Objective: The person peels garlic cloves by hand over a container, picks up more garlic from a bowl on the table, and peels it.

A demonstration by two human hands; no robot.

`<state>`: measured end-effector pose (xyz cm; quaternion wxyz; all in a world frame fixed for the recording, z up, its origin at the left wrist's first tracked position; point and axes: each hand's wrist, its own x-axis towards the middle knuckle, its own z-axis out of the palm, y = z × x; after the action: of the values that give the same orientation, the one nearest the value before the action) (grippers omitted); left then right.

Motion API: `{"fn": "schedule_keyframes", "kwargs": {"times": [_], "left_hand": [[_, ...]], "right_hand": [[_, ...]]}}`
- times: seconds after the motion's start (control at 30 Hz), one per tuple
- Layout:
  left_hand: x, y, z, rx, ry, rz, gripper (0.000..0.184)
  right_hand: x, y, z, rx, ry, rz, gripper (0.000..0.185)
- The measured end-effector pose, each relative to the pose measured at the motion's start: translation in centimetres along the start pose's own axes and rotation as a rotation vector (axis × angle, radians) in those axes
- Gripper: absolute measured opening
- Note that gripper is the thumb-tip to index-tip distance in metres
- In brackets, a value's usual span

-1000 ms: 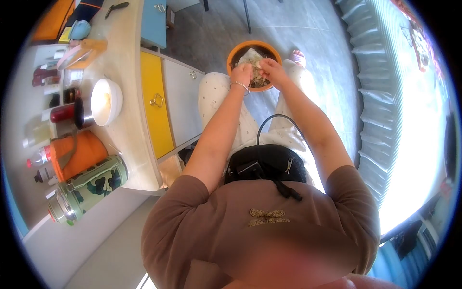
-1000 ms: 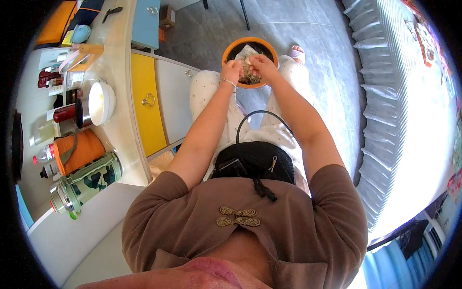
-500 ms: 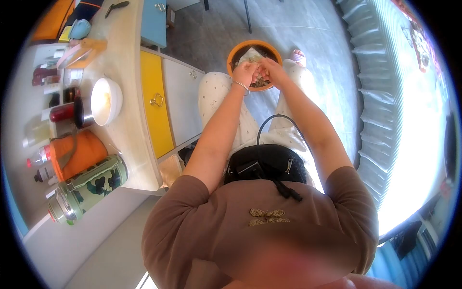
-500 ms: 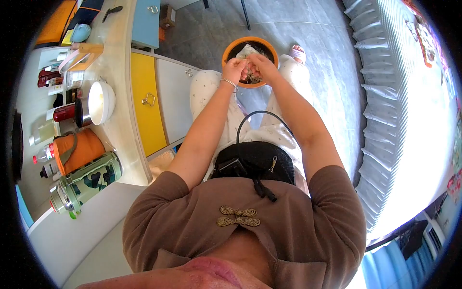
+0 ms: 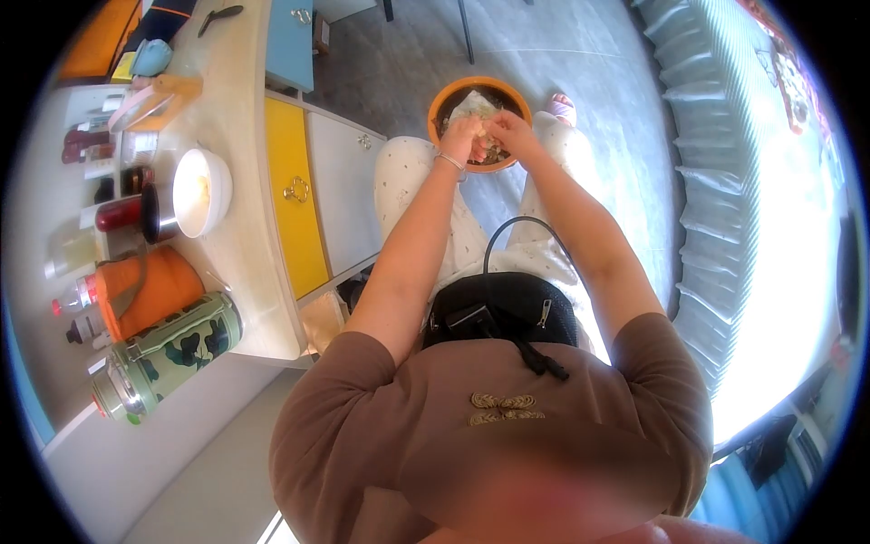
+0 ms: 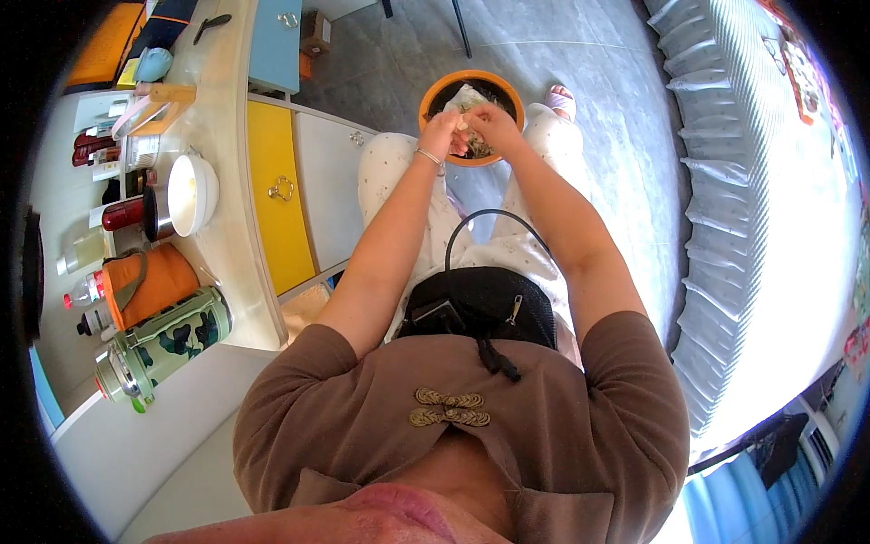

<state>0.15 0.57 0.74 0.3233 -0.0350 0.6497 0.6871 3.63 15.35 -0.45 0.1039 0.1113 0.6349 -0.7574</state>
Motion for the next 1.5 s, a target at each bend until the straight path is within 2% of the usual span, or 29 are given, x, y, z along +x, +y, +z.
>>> {"fn": "schedule_keyframes", "kwargs": {"times": [0.07, 0.13, 0.23, 0.3, 0.4, 0.6, 0.67, 0.8, 0.87, 0.9, 0.97, 1.0, 1.07, 1.2, 1.33, 1.4, 1.5], "left_hand": [[0.1, -0.3, 0.3, 0.065, -0.012, 0.029, 0.027], [0.3, -0.6, 0.2, 0.130, -0.024, 0.059, 0.027], [0.5, -0.6, 0.0, 0.007, -0.077, 0.014, 0.024], [0.3, -0.7, 0.1, -0.166, -0.036, -0.023, 0.021], [0.3, -0.6, 0.1, -0.235, -0.017, -0.058, 0.020], [0.6, -0.9, -0.1, -0.198, -0.029, -0.024, 0.021], [0.8, -1.0, -0.3, -0.153, -0.058, -0.020, 0.021], [0.4, -0.7, 0.1, -0.127, -0.069, -0.011, 0.021], [0.2, -0.6, 0.2, -0.162, -0.063, 0.003, 0.021], [0.2, -0.6, 0.2, -0.198, -0.056, 0.017, 0.022], [0.2, -0.6, 0.1, -0.243, -0.016, 0.010, 0.021], [0.2, -0.6, 0.0, -0.288, 0.026, 0.004, 0.020], [0.3, -0.5, -0.1, -0.374, 0.077, -0.013, 0.020], [0.4, -0.1, -0.6, -0.635, 0.133, -0.125, 0.021], [0.1, 0.1, -0.6, -0.597, 0.154, -0.152, 0.022], [0.0, 0.0, -0.6, -0.439, 0.145, -0.128, 0.024], [-0.1, 0.0, -0.5, -0.392, 0.152, -0.105, 0.023]], "right_hand": [[0.1, 0.3, -0.1, -0.109, 0.035, -0.066, 0.014], [0.2, 0.2, -0.4, -0.028, 0.003, -0.034, 0.014], [0.3, 0.3, -0.5, 0.093, -0.005, 0.027, 0.014], [0.2, 0.3, -0.4, 0.132, 0.018, 0.056, 0.015], [0.2, 0.1, -0.4, 0.152, 0.094, 0.097, 0.018], [0.2, -0.1, 0.0, -0.004, 0.007, 0.035, 0.024], [0.7, 1.2, 0.1, -0.111, -0.038, -0.154, 0.023], [0.4, 0.3, -0.5, -0.163, 0.033, -0.142, 0.021], [0.7, 0.3, -0.8, 0.018, -0.032, 0.056, 0.017], [0.8, 0.4, -0.8, 0.019, -0.031, 0.056, 0.017], [1.1, 0.5, -0.7, 0.599, 0.062, 0.286, 0.014], [0.9, 0.2, -0.6, 0.599, 0.062, 0.286, 0.014], [0.5, -0.5, -0.6, 0.908, -0.027, 0.239, 0.014], [0.4, -0.3, -0.5, 0.836, -0.059, 0.197, 0.019], [-0.3, -1.0, 0.0, 0.639, -0.086, 0.147, 0.024], [-0.2, -0.9, -0.2, 0.591, -0.088, 0.134, 0.025], [0.2, -0.5, -0.6, 0.519, -0.158, 0.200, 0.022]]}}
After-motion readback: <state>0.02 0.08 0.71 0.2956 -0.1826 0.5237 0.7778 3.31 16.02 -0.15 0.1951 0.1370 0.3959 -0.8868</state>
